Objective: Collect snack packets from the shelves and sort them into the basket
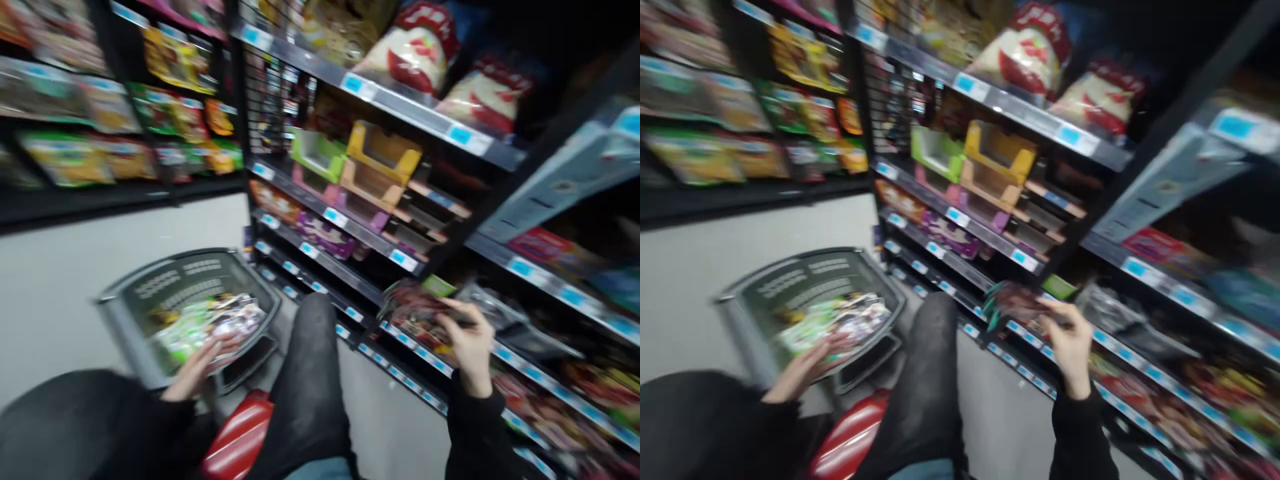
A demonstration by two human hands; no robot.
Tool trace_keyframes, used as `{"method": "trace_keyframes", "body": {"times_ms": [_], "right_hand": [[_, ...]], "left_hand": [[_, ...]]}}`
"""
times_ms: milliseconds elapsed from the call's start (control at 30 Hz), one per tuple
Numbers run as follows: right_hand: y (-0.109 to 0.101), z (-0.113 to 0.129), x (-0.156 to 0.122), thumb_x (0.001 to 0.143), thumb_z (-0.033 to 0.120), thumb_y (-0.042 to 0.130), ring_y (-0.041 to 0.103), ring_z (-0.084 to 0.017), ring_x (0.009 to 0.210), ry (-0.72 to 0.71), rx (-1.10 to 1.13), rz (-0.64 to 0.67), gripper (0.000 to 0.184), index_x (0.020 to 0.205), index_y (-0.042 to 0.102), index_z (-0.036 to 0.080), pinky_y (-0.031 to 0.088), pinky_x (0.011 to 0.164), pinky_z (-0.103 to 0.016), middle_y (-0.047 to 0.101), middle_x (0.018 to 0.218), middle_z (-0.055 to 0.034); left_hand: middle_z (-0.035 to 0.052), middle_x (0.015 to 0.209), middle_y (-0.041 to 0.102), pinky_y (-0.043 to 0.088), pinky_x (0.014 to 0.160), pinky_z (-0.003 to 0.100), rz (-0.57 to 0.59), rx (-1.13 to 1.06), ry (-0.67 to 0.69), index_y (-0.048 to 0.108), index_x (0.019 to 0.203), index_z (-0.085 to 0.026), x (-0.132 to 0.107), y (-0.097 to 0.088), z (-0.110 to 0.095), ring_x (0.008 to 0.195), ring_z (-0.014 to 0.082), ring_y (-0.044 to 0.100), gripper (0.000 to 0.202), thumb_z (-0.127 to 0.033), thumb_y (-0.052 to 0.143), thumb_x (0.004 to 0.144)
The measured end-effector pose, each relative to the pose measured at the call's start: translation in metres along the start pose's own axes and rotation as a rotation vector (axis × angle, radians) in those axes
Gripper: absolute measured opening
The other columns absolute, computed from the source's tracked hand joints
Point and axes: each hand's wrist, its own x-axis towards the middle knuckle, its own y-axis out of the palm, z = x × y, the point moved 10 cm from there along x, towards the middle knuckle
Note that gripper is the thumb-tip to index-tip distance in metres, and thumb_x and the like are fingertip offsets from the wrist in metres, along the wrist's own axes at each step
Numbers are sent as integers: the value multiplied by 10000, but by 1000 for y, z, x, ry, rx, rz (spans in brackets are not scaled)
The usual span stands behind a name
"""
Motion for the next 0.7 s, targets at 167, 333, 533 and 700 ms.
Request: {"method": "trace_keyframes", "body": {"times_ms": [167,333,533,700], "right_hand": [[275,67,-122,699,267,659,628,-182,708,-5,312,1086,151,834,687,204,484,659,-284,683,741,-5],[416,115,-190,610,311,731,617,-205,803,-340,83,1278,275,858,677,203,438,692,-260,682,830,-19],[476,129,-199,562,307,752,601,-191,743,-466,78,1348,313,837,672,181,417,631,-239,664,792,-11],[491,87,-192,653,294,680,589,-222,796,-278,98,1253,303,910,633,140,430,724,-323,643,817,-64]], "left_hand": [[162,1290,476,406,895,500,566,-1002,137,469,1261,-192,-45,-12,33,1160,344,456,727,-647,506,695],[121,1017,641,372,967,434,442,-950,-51,583,1126,-144,-43,-19,76,994,284,581,572,-378,713,621],[57,873,664,441,865,397,185,-743,-169,594,1033,-150,-24,-51,108,850,230,608,575,-285,788,508],[90,903,652,460,839,399,-5,-678,-218,552,1029,-84,-9,-53,121,818,225,603,775,-193,841,319]]}}
